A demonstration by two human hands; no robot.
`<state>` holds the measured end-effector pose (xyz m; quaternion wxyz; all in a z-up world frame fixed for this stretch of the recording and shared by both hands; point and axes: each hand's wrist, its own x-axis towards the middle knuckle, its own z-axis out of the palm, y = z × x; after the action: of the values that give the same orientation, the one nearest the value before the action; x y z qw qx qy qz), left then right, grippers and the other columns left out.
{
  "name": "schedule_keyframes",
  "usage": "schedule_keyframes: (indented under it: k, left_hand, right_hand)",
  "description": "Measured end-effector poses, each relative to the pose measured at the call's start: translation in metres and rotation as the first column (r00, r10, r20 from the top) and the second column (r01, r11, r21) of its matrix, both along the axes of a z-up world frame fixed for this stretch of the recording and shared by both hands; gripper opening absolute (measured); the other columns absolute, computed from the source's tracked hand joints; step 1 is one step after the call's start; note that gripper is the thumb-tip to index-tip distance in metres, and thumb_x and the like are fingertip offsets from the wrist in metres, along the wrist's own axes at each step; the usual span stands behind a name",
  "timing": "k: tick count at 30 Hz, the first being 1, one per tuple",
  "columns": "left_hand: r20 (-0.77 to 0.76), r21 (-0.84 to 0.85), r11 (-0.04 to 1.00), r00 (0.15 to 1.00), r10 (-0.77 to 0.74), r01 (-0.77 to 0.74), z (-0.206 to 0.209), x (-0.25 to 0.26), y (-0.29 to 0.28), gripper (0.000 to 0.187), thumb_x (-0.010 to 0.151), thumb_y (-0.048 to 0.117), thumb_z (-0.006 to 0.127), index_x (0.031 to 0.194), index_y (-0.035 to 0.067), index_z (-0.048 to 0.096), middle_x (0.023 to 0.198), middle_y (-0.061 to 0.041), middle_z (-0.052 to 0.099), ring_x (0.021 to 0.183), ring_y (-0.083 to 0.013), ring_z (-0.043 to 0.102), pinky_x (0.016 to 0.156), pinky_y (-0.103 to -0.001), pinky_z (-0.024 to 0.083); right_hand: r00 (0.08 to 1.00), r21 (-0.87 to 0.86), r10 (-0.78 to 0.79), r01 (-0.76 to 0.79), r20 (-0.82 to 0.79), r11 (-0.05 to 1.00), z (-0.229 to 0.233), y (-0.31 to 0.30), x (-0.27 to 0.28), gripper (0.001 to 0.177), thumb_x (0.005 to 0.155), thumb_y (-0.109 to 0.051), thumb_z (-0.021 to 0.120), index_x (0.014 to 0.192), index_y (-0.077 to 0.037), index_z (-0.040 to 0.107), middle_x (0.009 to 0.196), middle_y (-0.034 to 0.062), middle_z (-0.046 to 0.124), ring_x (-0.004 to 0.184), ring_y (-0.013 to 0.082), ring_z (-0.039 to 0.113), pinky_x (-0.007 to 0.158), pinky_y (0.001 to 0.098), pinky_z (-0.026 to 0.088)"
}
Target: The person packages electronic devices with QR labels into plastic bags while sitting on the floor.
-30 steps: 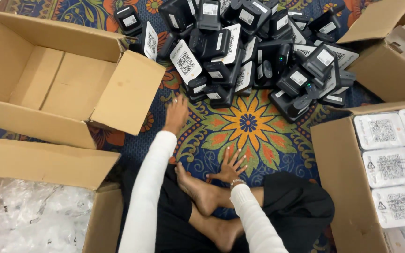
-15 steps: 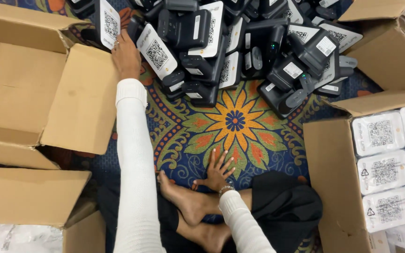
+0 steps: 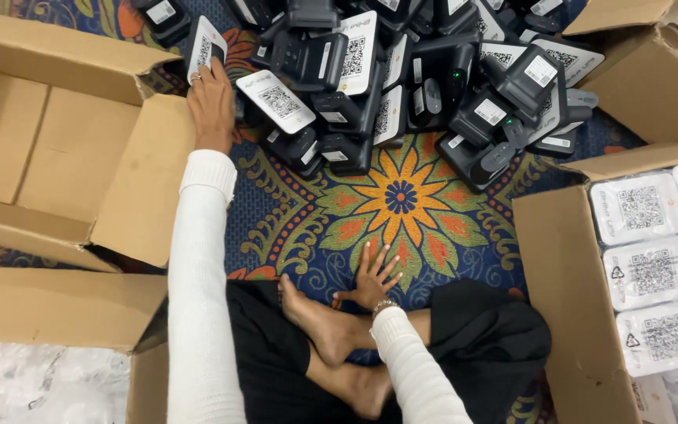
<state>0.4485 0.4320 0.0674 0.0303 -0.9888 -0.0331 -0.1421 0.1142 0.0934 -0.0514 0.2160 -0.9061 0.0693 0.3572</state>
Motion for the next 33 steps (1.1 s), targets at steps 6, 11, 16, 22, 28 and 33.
schedule_keyframes:
  k: [6,11,16,22,28,33]
  left_hand:
    - [0.071,-0.15,0.988,0.997,-0.034,0.045,0.064,-0.046,-0.035,0.044,0.088,0.013,0.074,0.127,0.005,0.056,0.114,-0.024,0.063,0.101,-0.0435,0.066,0.076,-0.054,0.054]
    - [0.03,-0.433,0.887,0.986,-0.162,0.159,0.11,-0.117,-0.107,0.035,0.082,0.02,0.075,0.11,0.0,0.067,0.101,-0.027,0.068,0.09,-0.0463,0.068,0.077,-0.056,0.054]
    - [-0.105,-0.547,0.831,0.976,-0.188,0.101,0.065,-0.196,-0.17,0.029,0.084,0.023,0.075,0.091,-0.004,0.068,0.09,-0.028,0.069,0.088,-0.0457,0.07,0.076,-0.054,0.056]
    - [-0.007,-0.693,0.719,0.998,-0.069,0.045,-0.015,-0.279,-0.238,0.039,0.076,0.029,0.085,0.08,-0.006,0.069,0.082,-0.03,0.069,0.081,-0.0495,0.068,0.069,-0.056,0.053]
    - [-0.027,-0.763,0.639,0.993,0.118,-0.097,-0.048,-0.275,-0.263,0.032,0.08,0.028,0.081,0.08,-0.003,0.072,0.081,-0.029,0.07,0.08,-0.0459,0.07,0.071,-0.052,0.057]
    - [-0.095,-0.893,0.433,0.991,0.091,-0.125,-0.012,-0.288,-0.247,0.035,0.089,0.031,0.072,0.091,-0.004,0.069,0.076,-0.025,0.07,0.068,-0.0383,0.072,0.065,-0.047,0.059]
  right_hand:
    - [0.999,0.03,-0.037,0.036,0.028,0.999,-0.008,0.0,-0.003,0.173,0.047,-0.069,0.094,0.158,-0.024,-0.03,0.156,0.0303,-0.044,0.14,0.0574,-0.042,0.107,0.0788,-0.014]
    - [0.996,0.026,-0.046,0.044,0.079,0.999,-0.012,-0.003,-0.004,0.174,0.045,-0.072,0.094,0.157,-0.025,-0.031,0.157,0.029,-0.044,0.14,0.0568,-0.042,0.107,0.0788,-0.014]
    - [0.991,0.01,-0.044,0.043,0.123,0.999,-0.022,0.0,-0.005,0.173,0.046,-0.073,0.093,0.158,-0.025,-0.029,0.158,0.0291,-0.042,0.14,0.0572,-0.04,0.107,0.0796,-0.014]
    - [0.861,0.225,-0.129,0.017,0.493,0.974,-0.098,-0.026,-0.026,0.171,0.049,-0.071,0.093,0.157,-0.012,-0.025,0.166,0.0208,-0.028,0.147,0.0482,-0.034,0.108,0.0776,-0.017]
    - [0.723,0.467,-0.336,0.02,0.604,0.884,-0.049,-0.034,-0.035,0.144,0.061,-0.048,0.094,0.16,-0.005,0.0,0.166,0.025,0.017,0.154,0.0387,0.01,0.119,0.0646,0.001]
    - [0.475,0.826,-0.766,0.131,0.433,0.549,-0.079,-0.047,-0.035,0.092,0.077,-0.002,0.078,0.156,-0.003,0.032,0.146,0.0214,0.053,0.135,0.0318,0.055,0.116,0.0446,0.044]
